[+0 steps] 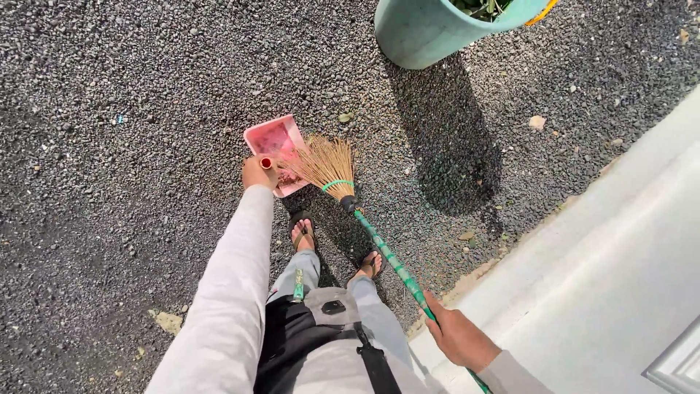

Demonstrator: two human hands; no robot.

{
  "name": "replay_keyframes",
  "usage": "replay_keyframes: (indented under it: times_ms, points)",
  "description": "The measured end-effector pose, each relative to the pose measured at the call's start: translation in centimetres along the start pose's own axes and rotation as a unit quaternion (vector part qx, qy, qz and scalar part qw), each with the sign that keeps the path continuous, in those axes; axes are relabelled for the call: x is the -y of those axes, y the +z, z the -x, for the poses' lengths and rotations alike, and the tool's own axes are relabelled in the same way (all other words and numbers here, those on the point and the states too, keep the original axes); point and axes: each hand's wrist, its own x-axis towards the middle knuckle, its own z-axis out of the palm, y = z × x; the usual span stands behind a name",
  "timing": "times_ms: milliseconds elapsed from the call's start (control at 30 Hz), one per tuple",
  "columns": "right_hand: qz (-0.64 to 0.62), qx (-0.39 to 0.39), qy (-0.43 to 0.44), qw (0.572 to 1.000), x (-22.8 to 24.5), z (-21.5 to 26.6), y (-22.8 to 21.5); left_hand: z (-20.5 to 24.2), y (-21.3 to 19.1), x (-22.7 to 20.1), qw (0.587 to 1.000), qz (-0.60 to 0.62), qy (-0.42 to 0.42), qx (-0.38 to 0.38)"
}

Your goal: Using a broom and a small dustpan to collect leaves and twigs from a gravel surface and depositing them into a plastic bucket.

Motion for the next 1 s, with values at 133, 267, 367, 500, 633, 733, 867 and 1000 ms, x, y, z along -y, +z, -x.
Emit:
replay_keyframes:
  times_ms: [133,267,367,500,633,733,867,1000]
  points:
    - [-0.025,-0.003,0.08,0.996,-0.9,3.4,-2.5,1.7,-1.4,-1.4,0.997,0.025,-0.06,0.041]
    - [0.023,-0.128,0.075,0.989,-4.2,-4.9,-4.3,2.2,-1.3,-1.9,0.997,0.039,-0.049,0.053]
    - [0.114,-0.148,0.051,0.981,-5.3,-13.4,-5.1,-0.6,2.6,2.8,0.999,-0.019,0.029,-0.002]
    - [0.141,-0.104,0.048,0.983,-4.9,-9.5,-1.7,1.0,1.2,1.8,0.999,-0.036,0.032,0.008]
    - [0.03,-0.002,0.066,0.997,-2.1,1.7,-0.6,2.2,-0.9,-1.6,0.997,-0.018,-0.042,0.064]
    - [-0.033,0.013,0.134,0.99,-2.2,5.1,1.0,1.1,0.5,-0.1,0.997,-0.055,-0.011,0.06]
    - [-0.052,-0.003,0.171,0.984,-2.9,2.7,4.0,1.0,0.9,-0.2,0.99,-0.109,0.024,0.081]
    - [-0.025,-0.008,0.109,0.994,-3.7,-1.0,6.7,2.9,-0.2,-1.1,0.991,-0.098,0.021,0.093]
